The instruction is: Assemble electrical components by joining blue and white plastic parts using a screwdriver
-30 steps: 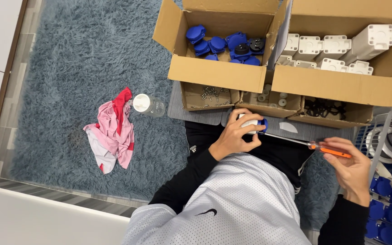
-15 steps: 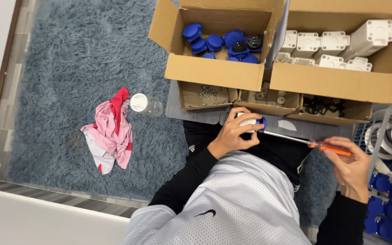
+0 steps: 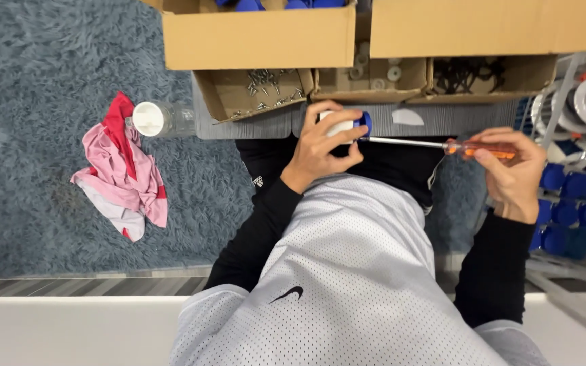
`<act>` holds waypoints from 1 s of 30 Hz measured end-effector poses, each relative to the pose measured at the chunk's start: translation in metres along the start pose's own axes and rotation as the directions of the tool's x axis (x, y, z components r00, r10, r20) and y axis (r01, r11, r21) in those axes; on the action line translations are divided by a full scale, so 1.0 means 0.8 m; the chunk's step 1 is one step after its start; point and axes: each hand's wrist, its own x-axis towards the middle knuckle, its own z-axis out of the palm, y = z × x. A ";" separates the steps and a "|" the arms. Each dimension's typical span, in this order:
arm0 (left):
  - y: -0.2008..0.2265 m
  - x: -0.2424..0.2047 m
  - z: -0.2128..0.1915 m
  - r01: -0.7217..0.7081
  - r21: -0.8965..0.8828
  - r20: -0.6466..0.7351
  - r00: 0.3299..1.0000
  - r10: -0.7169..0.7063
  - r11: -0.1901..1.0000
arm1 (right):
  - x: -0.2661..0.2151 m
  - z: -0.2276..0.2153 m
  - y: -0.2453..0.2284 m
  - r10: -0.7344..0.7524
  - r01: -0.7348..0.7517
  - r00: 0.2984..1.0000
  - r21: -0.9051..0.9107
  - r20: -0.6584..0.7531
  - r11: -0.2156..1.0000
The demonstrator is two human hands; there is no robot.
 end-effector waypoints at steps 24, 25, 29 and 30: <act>0.007 0.005 0.000 0.072 0.020 0.000 0.997 -0.072 0.997 | 0.002 0.020 -0.028 -0.052 0.067 0.993 -0.138 0.110 0.988; 0.007 0.004 0.000 0.076 0.019 0.001 0.997 -0.076 0.997 | 0.000 0.023 -0.029 0.000 0.007 0.999 -0.129 0.051 0.992; 0.007 0.011 -0.004 0.040 0.032 0.007 0.999 -0.040 0.999 | -0.007 0.014 -0.012 0.055 -0.058 0.998 -0.064 -0.044 0.996; 0.007 0.009 -0.002 0.029 0.038 -0.001 1.000 -0.029 0.999 | -0.008 0.012 -0.014 0.040 -0.043 0.998 -0.063 -0.039 0.997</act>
